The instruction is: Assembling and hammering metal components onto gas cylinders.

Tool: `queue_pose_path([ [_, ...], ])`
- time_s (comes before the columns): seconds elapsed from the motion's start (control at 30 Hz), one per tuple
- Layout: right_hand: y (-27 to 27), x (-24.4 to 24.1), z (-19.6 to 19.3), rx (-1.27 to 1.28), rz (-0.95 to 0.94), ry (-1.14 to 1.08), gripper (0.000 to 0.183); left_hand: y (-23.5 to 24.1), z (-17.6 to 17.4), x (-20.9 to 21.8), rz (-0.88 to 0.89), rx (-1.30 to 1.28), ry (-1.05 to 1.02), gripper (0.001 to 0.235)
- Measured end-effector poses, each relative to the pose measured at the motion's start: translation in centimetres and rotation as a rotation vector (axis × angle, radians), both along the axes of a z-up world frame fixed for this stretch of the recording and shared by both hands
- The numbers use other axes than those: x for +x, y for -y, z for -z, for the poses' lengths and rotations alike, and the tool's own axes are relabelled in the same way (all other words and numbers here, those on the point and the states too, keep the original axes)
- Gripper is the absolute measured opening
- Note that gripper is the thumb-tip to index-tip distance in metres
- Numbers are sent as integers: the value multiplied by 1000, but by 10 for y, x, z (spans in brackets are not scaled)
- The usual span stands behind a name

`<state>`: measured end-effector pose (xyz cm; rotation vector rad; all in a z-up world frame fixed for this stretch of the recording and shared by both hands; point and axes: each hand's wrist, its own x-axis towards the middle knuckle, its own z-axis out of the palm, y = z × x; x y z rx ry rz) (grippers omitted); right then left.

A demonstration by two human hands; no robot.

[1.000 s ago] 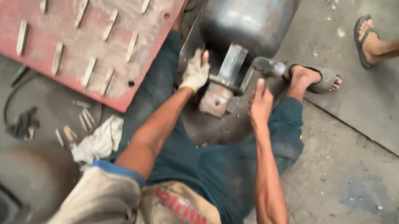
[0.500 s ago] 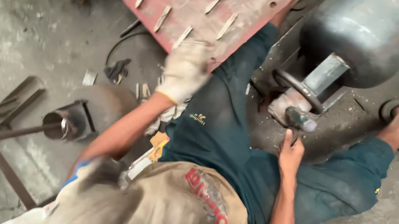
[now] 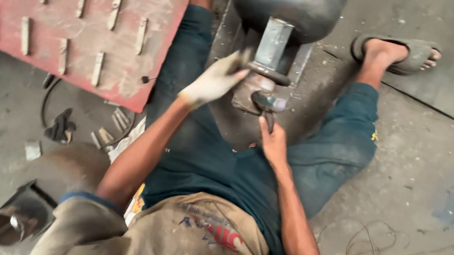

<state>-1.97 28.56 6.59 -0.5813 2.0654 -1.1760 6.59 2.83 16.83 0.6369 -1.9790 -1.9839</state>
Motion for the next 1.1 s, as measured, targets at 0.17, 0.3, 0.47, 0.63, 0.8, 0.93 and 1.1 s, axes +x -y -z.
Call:
queue_pose_path([
  [0.17, 5, -1, -17, 49, 14, 68, 45, 16, 44, -101, 9, -348, -39, 27],
  [0.3, 6, -5, -24, 44, -9, 28, 42, 14, 107, -117, -171, -849, -126, 41],
  [0.47, 15, -47, -73, -70, -64, -144, 42, 14, 113, -115, -107, -794, -86, 34],
  [0.63, 30, -117, -223, -213, -108, -462, 40, 15, 111, -116, -127, -868, -126, 30],
  [0.8, 49, -150, -263, -1258, 102, -334, 54, 16, 102, -114, -102, -835, -98, 32],
  [0.93, 82, -103, -109, -532, 376, -716, 36, 12, 107, -112, -151, -866, -170, 34],
  [1.1, 47, -57, -111, -108, 27, -435, 42, 13, 89, -104, -177, -869, -224, 44],
])
